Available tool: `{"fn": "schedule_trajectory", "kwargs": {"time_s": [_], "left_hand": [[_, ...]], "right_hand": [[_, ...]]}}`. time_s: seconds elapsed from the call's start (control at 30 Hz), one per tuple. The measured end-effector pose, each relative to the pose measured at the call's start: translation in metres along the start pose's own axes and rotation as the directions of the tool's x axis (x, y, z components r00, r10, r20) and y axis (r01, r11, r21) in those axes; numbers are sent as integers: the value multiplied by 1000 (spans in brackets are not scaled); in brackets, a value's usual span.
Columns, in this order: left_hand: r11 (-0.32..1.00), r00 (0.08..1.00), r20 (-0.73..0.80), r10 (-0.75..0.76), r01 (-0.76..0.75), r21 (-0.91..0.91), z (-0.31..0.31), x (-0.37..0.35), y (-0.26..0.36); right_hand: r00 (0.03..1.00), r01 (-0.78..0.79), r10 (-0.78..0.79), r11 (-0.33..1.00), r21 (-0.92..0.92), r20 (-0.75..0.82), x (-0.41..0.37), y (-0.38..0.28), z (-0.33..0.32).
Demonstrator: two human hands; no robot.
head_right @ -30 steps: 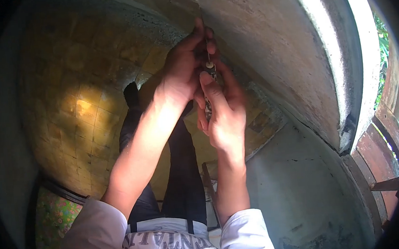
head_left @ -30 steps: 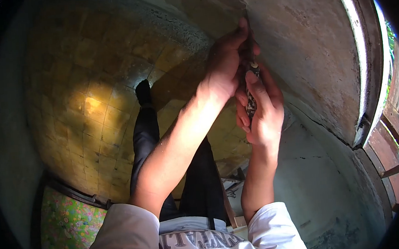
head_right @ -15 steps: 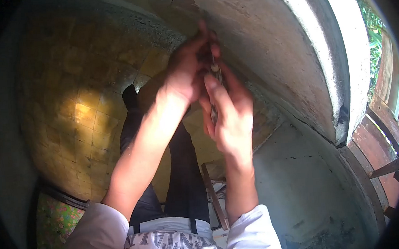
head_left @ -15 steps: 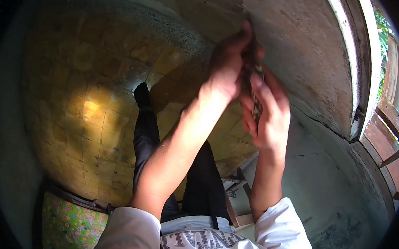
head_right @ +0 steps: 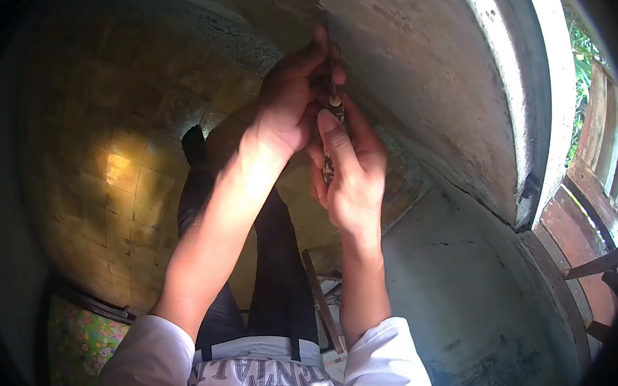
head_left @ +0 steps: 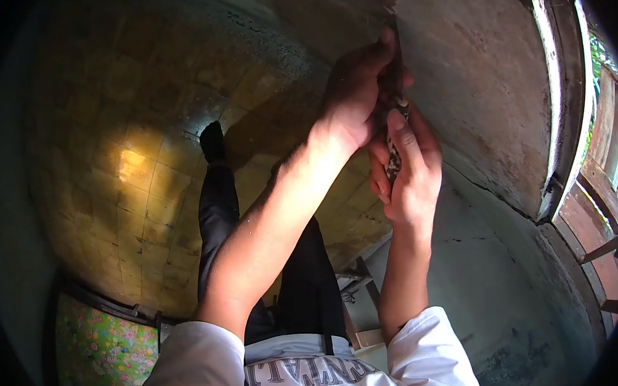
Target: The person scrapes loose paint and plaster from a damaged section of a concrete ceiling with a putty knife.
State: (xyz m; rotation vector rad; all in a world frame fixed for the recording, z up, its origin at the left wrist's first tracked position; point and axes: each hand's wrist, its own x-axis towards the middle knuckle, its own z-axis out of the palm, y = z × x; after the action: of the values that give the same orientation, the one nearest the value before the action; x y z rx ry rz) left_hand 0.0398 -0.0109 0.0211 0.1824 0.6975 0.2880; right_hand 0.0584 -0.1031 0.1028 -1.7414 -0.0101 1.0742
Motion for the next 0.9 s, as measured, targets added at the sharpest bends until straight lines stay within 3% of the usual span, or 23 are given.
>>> {"fn": "schedule_trajectory", "kwargs": {"time_s": [0.13,0.23,0.33,0.43,0.53,0.67,0.73,0.8,0.9], "left_hand": [[999,993,114,-35,32,29,6,-5,-5],[1000,999,39,-1,2,-30,5,-2,6],[1000,1000,-18,10,-9,28,6,-1,7],[1000,998,58,-17,17,-2,12,-5,2],[1000,994,-112,18,-19,-7,13,-3,18],[994,984,-137,113,-110,30,2,2,50],[993,997,-77,8,0,114,5,-8,33],[992,995,91,33,-44,118,10,-11,21],[988,993,70,94,-101,115,7,-7,19]], "right_hand": [[999,34,-34,999,-10,8,-4,-7,-13],[999,30,-29,999,-29,31,2,-16,-5],[999,15,-14,1000,-24,36,0,-11,-5],[999,31,-31,999,-44,7,-4,-19,-8],[999,30,-27,996,-79,39,5,-32,3],[996,47,-44,998,-40,80,18,-32,33],[999,39,-39,999,-14,26,4,-13,15],[996,86,-86,996,-19,-2,-6,-11,7],[997,56,-57,998,29,50,1,-8,3]]}}
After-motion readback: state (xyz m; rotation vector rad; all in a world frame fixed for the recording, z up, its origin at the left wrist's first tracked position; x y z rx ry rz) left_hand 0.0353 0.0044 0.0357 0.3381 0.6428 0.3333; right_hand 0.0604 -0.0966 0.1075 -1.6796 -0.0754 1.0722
